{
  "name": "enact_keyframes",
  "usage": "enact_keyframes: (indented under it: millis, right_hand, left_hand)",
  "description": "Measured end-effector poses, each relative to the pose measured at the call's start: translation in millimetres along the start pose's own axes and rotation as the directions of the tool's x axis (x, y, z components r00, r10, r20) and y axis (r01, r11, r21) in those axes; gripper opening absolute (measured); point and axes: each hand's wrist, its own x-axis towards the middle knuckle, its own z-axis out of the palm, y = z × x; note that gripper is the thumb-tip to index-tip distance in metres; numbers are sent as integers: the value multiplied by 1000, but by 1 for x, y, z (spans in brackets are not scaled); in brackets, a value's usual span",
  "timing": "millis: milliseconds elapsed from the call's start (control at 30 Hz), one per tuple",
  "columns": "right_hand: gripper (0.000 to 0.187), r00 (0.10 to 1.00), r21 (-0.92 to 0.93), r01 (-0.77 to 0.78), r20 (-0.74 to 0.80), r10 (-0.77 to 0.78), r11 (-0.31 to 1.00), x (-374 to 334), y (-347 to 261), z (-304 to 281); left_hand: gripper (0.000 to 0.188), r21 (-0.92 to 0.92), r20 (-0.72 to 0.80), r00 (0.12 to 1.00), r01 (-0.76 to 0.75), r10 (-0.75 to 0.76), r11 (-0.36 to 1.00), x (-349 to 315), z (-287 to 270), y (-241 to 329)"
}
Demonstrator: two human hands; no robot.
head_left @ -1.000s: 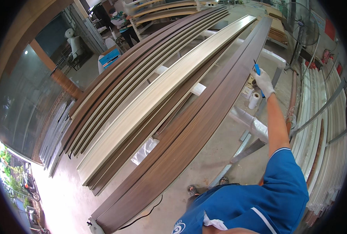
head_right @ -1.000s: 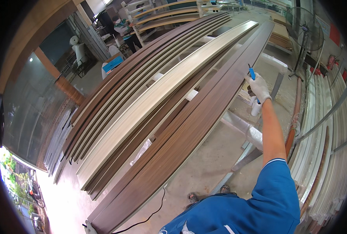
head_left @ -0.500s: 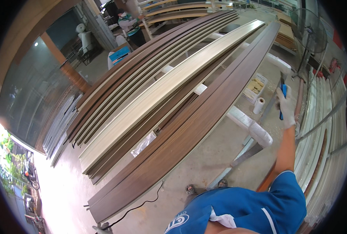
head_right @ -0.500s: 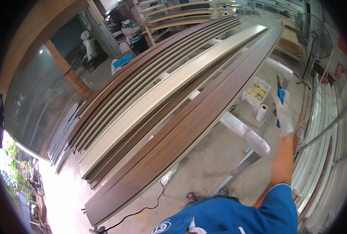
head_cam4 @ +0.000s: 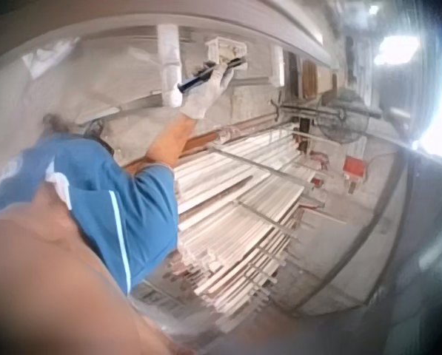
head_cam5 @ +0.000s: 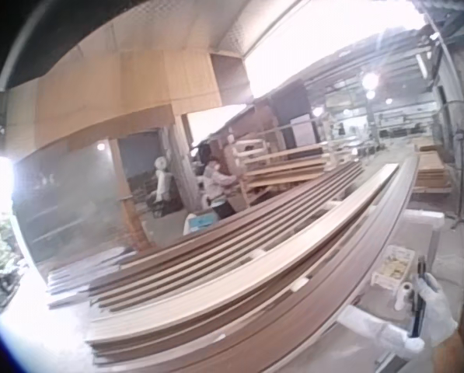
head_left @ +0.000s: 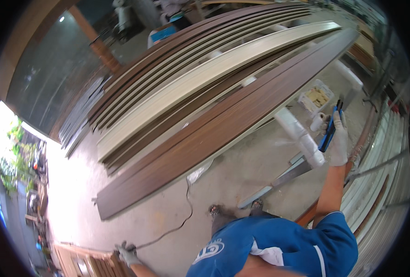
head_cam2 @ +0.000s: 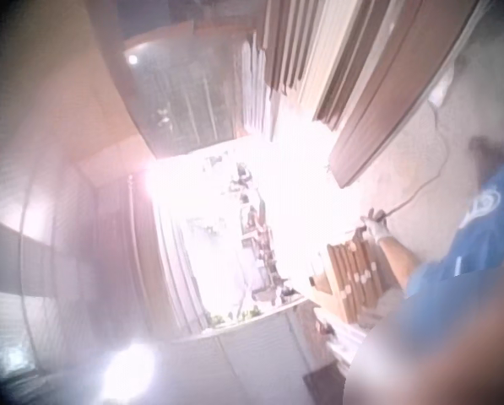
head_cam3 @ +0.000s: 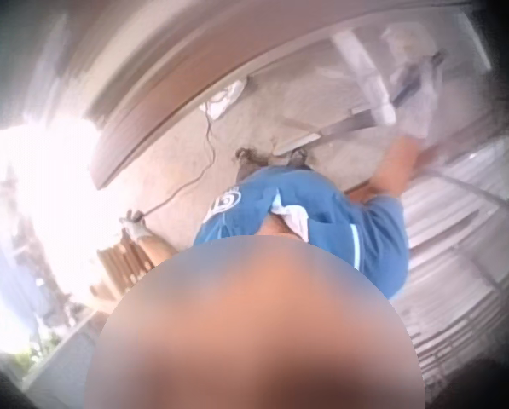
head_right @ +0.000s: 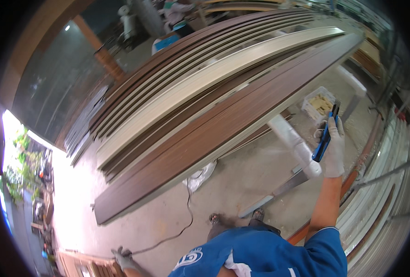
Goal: The person applies black cables along the edges of long wooden planks using a blue-handled tool. They repeatedly position the cable, press it into place, and move to the next plank in a stack.
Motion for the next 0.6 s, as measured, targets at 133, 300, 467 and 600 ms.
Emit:
enact_keyframes:
  millis: [133,300,467,600]
  right_hand:
    - [30,983,174,-182,0,185,968,-47,7,41]
    - [34,902,-15,-430,33,431,903,-155,44,102]
    - [24,771,264,-611,410,487,746,-278,91,160]
    - [18,547,122,-822,442,711,556,-392,106,169]
  left_hand:
    - [73,124,20,991,-132,130,983,12,1,13]
    - [77,131,96,961,-271,260,954,58,22,55]
    - [74,2,172,945,-284,280,959,117,29,69]
    - [74,-58,299,907,-293,297,954,159,22,67]
